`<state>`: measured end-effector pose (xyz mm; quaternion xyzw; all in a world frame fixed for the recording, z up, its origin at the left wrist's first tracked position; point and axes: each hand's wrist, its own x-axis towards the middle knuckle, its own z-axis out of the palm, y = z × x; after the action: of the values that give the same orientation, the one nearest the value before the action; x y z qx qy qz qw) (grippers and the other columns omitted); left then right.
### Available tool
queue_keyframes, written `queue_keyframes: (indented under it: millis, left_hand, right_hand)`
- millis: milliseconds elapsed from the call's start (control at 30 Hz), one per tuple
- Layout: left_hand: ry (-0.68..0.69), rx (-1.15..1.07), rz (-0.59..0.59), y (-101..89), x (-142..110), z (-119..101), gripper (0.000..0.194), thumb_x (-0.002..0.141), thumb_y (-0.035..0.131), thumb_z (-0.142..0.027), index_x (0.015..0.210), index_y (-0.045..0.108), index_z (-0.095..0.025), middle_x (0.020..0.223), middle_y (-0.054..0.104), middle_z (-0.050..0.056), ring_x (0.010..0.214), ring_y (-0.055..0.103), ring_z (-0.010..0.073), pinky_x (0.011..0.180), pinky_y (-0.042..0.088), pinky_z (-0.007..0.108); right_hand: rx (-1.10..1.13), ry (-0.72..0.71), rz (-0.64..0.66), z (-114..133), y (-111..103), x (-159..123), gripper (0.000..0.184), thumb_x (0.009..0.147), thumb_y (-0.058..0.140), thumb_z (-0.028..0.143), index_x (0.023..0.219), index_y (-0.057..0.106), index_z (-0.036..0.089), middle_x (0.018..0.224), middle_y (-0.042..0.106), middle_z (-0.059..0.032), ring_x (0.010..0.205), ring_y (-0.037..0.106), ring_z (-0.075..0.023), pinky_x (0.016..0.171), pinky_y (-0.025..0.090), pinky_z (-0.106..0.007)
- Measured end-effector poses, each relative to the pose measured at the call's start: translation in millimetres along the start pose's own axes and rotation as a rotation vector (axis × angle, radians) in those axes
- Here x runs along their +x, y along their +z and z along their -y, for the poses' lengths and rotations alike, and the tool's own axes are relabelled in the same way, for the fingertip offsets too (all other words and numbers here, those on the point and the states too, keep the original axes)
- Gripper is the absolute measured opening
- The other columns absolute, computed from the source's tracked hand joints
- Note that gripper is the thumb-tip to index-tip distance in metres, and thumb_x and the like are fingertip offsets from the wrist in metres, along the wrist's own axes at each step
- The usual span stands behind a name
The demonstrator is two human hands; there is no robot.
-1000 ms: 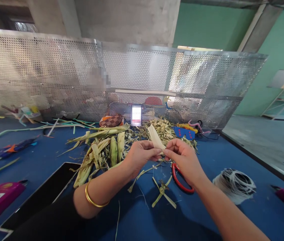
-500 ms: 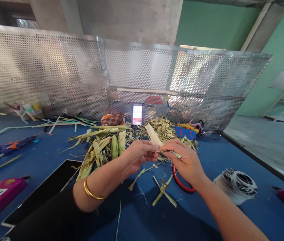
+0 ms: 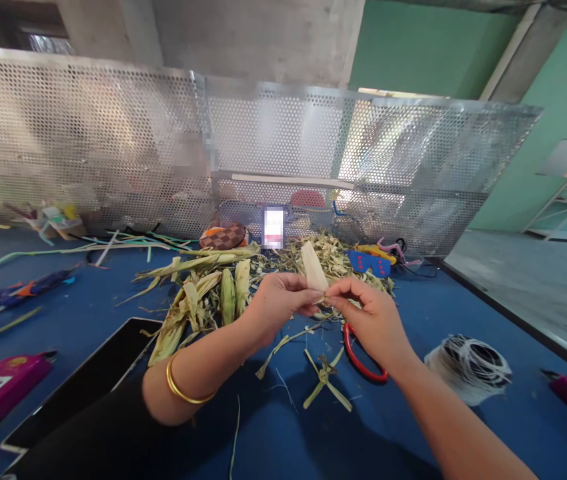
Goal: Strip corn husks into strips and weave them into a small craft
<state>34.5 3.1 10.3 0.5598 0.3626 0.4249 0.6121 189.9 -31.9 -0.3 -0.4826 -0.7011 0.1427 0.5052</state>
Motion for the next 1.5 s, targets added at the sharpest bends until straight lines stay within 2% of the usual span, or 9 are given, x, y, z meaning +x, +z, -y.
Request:
queue_keyframes:
  millis: [167,367,767,1000,1100,1200,1300,1400,1500]
  left_hand:
    - [0.105,0.08,-0.007,1.8,0,1,0.007,0.066,0.068,-0.02,0.064,0.064,-0.015,0.059,0.063,0.0,0.055,0.056,0.0084,0.059,0.048,0.023]
    - [0.136,0.103,0.007,3.4,0,2,0.006,0.067,0.067,-0.021,0.066,0.065,-0.016,0.065,0.066,0.003,0.057,0.057,0.0093,0.06,0.049,0.023]
    - [0.074,0.137,-0.09,4.7,-5,-3,0.013,0.071,0.063,-0.026,0.065,0.07,-0.017,0.057,0.063,0.003,0.054,0.058,0.0113,0.056,0.048,0.024]
    - [-0.017,-0.022,-0.144,4.0,-2,-1,0.012,0.071,0.063,-0.023,0.063,0.068,-0.016,0.057,0.064,0.003,0.055,0.059,0.0107,0.056,0.048,0.022]
    - [-0.015,-0.045,-0.183,7.2,-2,0,0.007,0.069,0.065,-0.02,0.064,0.068,-0.016,0.057,0.065,0.002,0.054,0.059,0.0101,0.057,0.048,0.023]
    - [0.031,-0.034,-0.183,11.7,-3,3,0.005,0.067,0.066,-0.017,0.063,0.068,-0.016,0.059,0.066,0.001,0.056,0.059,0.0098,0.059,0.048,0.022]
    - [0.084,0.007,-0.185,13.6,-4,9,0.005,0.066,0.066,-0.018,0.061,0.067,-0.017,0.061,0.067,0.001,0.058,0.059,0.01,0.061,0.049,0.022]
    - [0.13,0.128,-0.201,10.9,-3,16,0.006,0.066,0.067,-0.022,0.063,0.067,-0.017,0.062,0.067,0.0,0.06,0.06,0.012,0.06,0.048,0.022]
    - [0.153,0.238,-0.196,7.6,-2,19,0.01,0.067,0.067,-0.027,0.063,0.067,-0.017,0.061,0.067,0.0,0.061,0.06,0.0132,0.057,0.047,0.021]
  right_hand:
    - [0.074,0.161,0.004,1,1,1,0.01,0.074,0.061,0.029,0.071,0.064,0.02,0.068,0.066,-0.0012,0.065,0.057,-0.0166,0.062,0.043,-0.029]
    - [0.192,0.22,-0.027,-1,3,0,0.012,0.071,0.064,0.03,0.069,0.061,0.019,0.065,0.065,-0.0013,0.063,0.058,-0.0166,0.062,0.044,-0.03]
    - [0.148,0.119,-0.016,-1,4,-2,0.014,0.078,0.06,0.032,0.083,0.058,0.019,0.075,0.06,-0.0009,0.068,0.055,-0.0153,0.063,0.043,-0.028]
    - [-0.006,-0.067,0.021,-2,3,-2,0.016,0.082,0.055,0.03,0.07,0.054,0.021,0.081,0.062,-0.0041,0.079,0.057,-0.0183,0.072,0.043,-0.031]
    - [-0.066,-0.01,-0.053,-4,5,-3,0.02,0.08,0.058,0.035,0.068,0.051,0.021,0.076,0.062,-0.004,0.075,0.057,-0.0191,0.068,0.044,-0.031]
    - [-0.081,0.096,-0.129,-8,10,-4,0.015,0.076,0.062,0.033,0.078,0.052,0.021,0.076,0.064,-0.0037,0.072,0.06,-0.0196,0.066,0.045,-0.032]
    - [-0.024,0.133,-0.07,-10,14,-4,0.013,0.078,0.057,0.03,0.086,0.054,0.021,0.079,0.066,-0.0052,0.069,0.062,-0.0194,0.062,0.047,-0.031]
    - [-0.032,0.122,-0.026,-9,15,-5,0.012,0.078,0.055,0.029,0.085,0.056,0.02,0.078,0.067,-0.0053,0.066,0.062,-0.0188,0.06,0.047,-0.029]
    - [-0.197,0.027,-0.042,-8,13,-6,0.01,0.078,0.054,0.024,0.086,0.057,0.021,0.08,0.068,-0.0054,0.071,0.063,-0.0197,0.064,0.046,-0.029]
